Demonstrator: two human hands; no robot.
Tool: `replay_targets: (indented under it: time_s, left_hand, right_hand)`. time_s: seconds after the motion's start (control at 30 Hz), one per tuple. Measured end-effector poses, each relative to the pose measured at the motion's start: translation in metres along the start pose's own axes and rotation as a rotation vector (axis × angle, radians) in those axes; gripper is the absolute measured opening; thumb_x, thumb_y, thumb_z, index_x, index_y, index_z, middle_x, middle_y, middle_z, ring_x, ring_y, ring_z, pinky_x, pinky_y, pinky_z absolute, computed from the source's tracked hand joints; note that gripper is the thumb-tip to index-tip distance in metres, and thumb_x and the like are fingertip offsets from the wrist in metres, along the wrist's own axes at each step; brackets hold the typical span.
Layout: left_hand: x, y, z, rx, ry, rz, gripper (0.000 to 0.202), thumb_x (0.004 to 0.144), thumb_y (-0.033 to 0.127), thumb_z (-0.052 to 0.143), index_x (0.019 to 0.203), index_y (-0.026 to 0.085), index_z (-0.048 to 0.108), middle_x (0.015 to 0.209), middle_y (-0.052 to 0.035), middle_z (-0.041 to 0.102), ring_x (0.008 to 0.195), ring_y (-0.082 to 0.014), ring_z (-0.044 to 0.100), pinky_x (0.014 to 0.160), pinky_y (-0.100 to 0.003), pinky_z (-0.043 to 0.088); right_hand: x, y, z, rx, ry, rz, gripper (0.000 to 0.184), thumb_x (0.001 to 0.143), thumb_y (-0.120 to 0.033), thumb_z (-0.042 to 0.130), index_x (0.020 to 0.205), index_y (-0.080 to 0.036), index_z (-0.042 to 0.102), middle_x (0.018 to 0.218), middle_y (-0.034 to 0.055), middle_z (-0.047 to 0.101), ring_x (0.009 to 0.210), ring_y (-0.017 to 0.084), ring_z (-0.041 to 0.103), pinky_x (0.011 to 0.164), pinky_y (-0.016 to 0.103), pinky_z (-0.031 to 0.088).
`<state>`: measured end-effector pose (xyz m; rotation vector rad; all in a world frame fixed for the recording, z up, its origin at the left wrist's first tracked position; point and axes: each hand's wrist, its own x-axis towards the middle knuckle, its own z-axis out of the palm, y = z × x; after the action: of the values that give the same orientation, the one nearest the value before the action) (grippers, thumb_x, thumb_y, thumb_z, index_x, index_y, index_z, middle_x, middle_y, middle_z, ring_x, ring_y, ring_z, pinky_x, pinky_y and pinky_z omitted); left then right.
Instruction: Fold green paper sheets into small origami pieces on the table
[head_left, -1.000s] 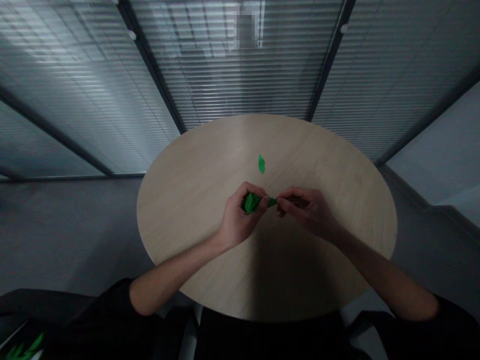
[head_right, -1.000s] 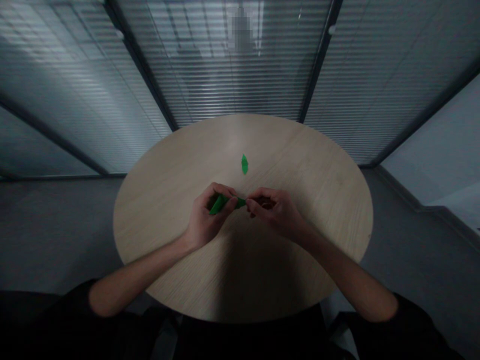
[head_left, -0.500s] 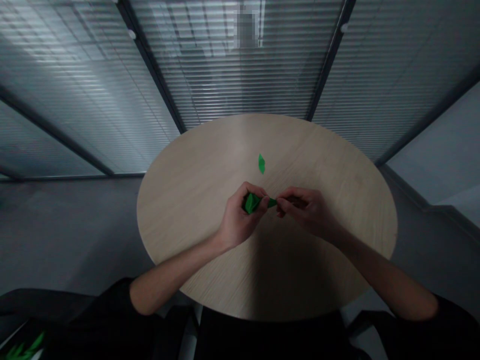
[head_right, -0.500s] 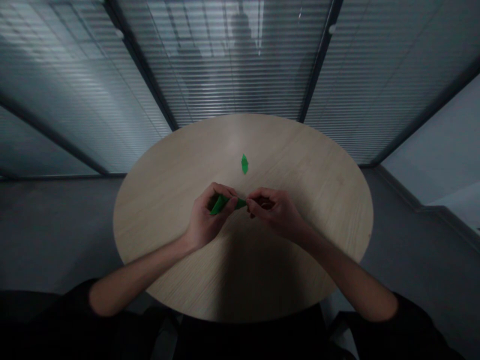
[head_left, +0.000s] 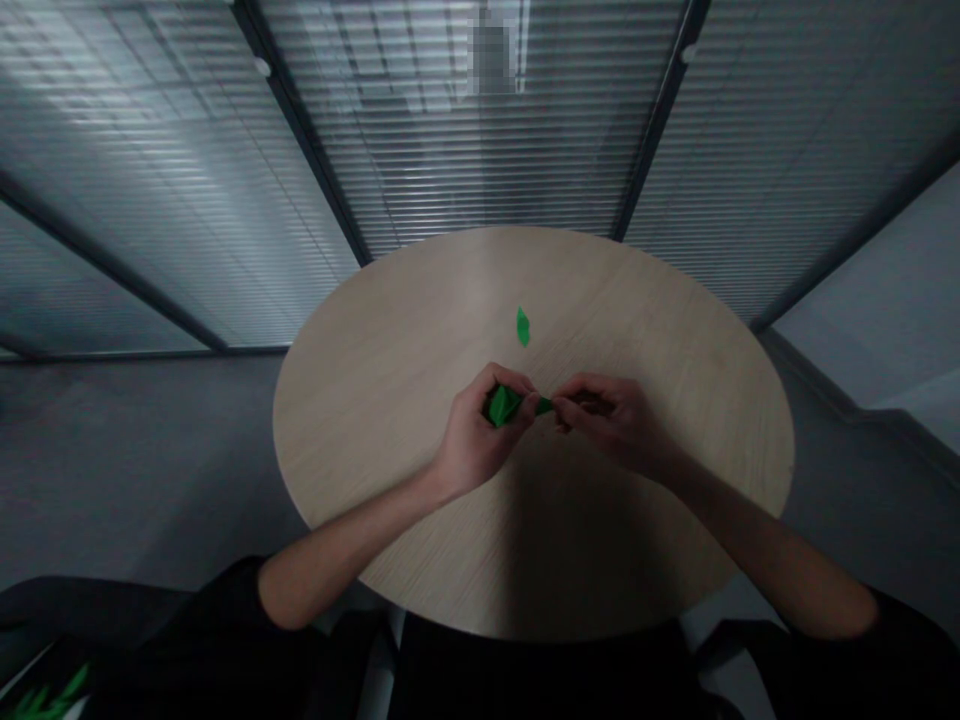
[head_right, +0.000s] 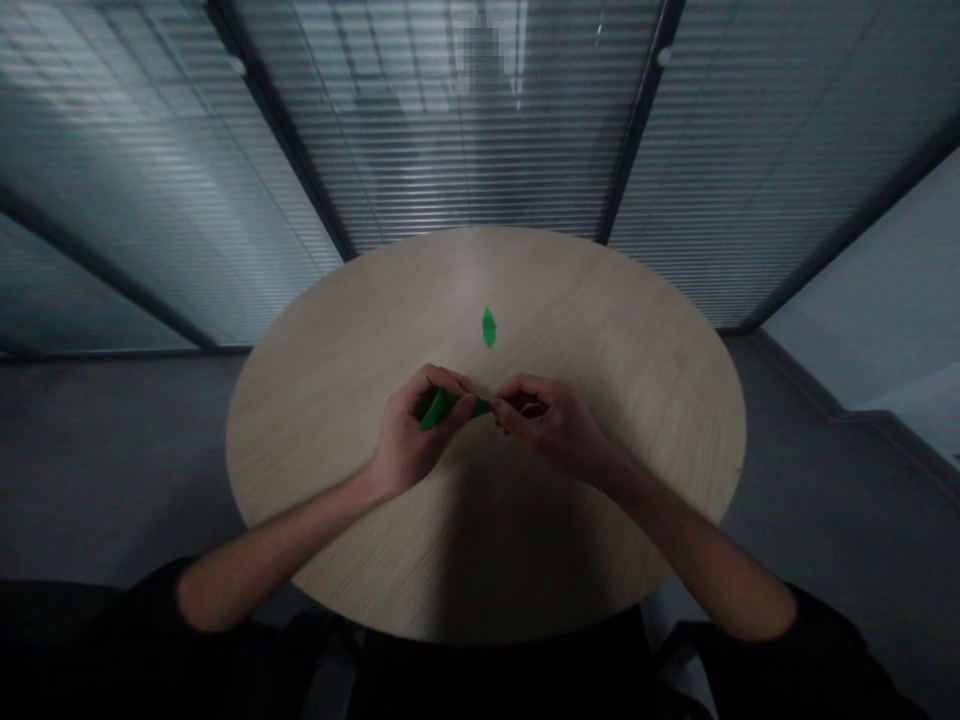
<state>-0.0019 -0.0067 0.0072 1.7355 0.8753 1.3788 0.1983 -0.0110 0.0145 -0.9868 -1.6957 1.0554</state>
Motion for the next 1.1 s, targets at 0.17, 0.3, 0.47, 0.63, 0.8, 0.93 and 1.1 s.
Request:
replay_targets:
  time_s: [0.17, 0.3, 0.47, 0.63, 0.8, 0.93, 1.1]
  left_hand:
    - [-0.0010, 0.0002, 0.0000, 0.001, -0.021, -0.008, 0.010, 0.089, 0.020, 0.070, 0.088, 0.020, 0.060, 0.086, -0.0032, 0.068, 0.076, -0.0145, 0.061, 0.069, -0.030, 0.050]
    - [-0.0015, -0.0002, 0.0015, -0.004, -0.041, -0.011, 0.011, 0.090, 0.021, 0.070, 0.088, 0.020, 0.059, 0.085, -0.0034, 0.069, 0.075, -0.0145, 0.062, 0.067, -0.029, 0.051]
    - [-0.0018, -0.0004, 0.0013, -0.005, -0.056, -0.004, 0.010, 0.090, 0.020, 0.069, 0.089, 0.020, 0.059, 0.085, -0.0031, 0.069, 0.074, -0.0144, 0.064, 0.067, -0.029, 0.052]
    - [-0.0022, -0.0019, -0.0008, 0.054, -0.065, 0.038, 0.011, 0.089, 0.015, 0.067, 0.092, 0.021, 0.058, 0.091, -0.0034, 0.070, 0.079, -0.0151, 0.065, 0.072, -0.030, 0.053]
    - [-0.0027, -0.0029, -0.0011, 0.066, -0.095, 0.046, 0.011, 0.089, 0.015, 0.065, 0.092, 0.021, 0.057, 0.091, -0.0034, 0.069, 0.079, -0.0151, 0.065, 0.072, -0.030, 0.053]
    - [-0.0021, -0.0028, -0.0028, 0.094, -0.121, 0.033, 0.011, 0.089, 0.015, 0.065, 0.092, 0.021, 0.056, 0.091, -0.0040, 0.069, 0.080, -0.0156, 0.064, 0.071, -0.030, 0.052]
    - [0.0010, -0.0018, -0.0066, 0.123, -0.163, 0.084, 0.012, 0.092, 0.016, 0.064, 0.092, 0.022, 0.053, 0.095, -0.0042, 0.069, 0.082, -0.0148, 0.063, 0.073, -0.030, 0.051]
  right_hand:
    - [-0.0005, 0.0022, 0.0012, -0.005, -0.005, 0.005, 0.021, 0.091, -0.037, 0.070, 0.086, -0.017, 0.071, 0.070, 0.0017, 0.069, 0.062, 0.012, 0.065, 0.058, 0.023, 0.053]
    - [-0.0001, 0.0022, 0.0035, -0.010, -0.017, 0.000, 0.029, 0.090, -0.046, 0.073, 0.087, -0.017, 0.071, 0.071, 0.0021, 0.069, 0.061, 0.013, 0.064, 0.055, 0.023, 0.052]
    - [0.0005, -0.0004, 0.0042, -0.013, -0.013, -0.007, 0.032, 0.092, -0.047, 0.071, 0.083, -0.017, 0.070, 0.068, 0.0016, 0.067, 0.060, 0.012, 0.064, 0.056, 0.023, 0.053]
    - [0.0004, 0.0029, 0.0035, -0.023, 0.004, -0.027, 0.032, 0.093, -0.047, 0.070, 0.082, -0.017, 0.069, 0.067, 0.0011, 0.066, 0.059, 0.012, 0.064, 0.056, 0.023, 0.052]
    - [0.0000, 0.0037, 0.0036, -0.021, 0.019, -0.027, 0.031, 0.093, -0.046, 0.070, 0.083, -0.017, 0.069, 0.067, 0.0010, 0.067, 0.060, 0.012, 0.065, 0.056, 0.023, 0.053]
    - [-0.0006, 0.0021, 0.0034, -0.023, 0.020, -0.023, 0.029, 0.093, -0.045, 0.070, 0.083, -0.017, 0.070, 0.068, 0.0011, 0.067, 0.060, 0.013, 0.065, 0.056, 0.023, 0.053]
    - [-0.0010, 0.0028, 0.0033, -0.050, 0.036, -0.049, 0.027, 0.093, -0.043, 0.070, 0.083, -0.018, 0.069, 0.068, 0.0001, 0.066, 0.060, 0.012, 0.063, 0.057, 0.023, 0.051]
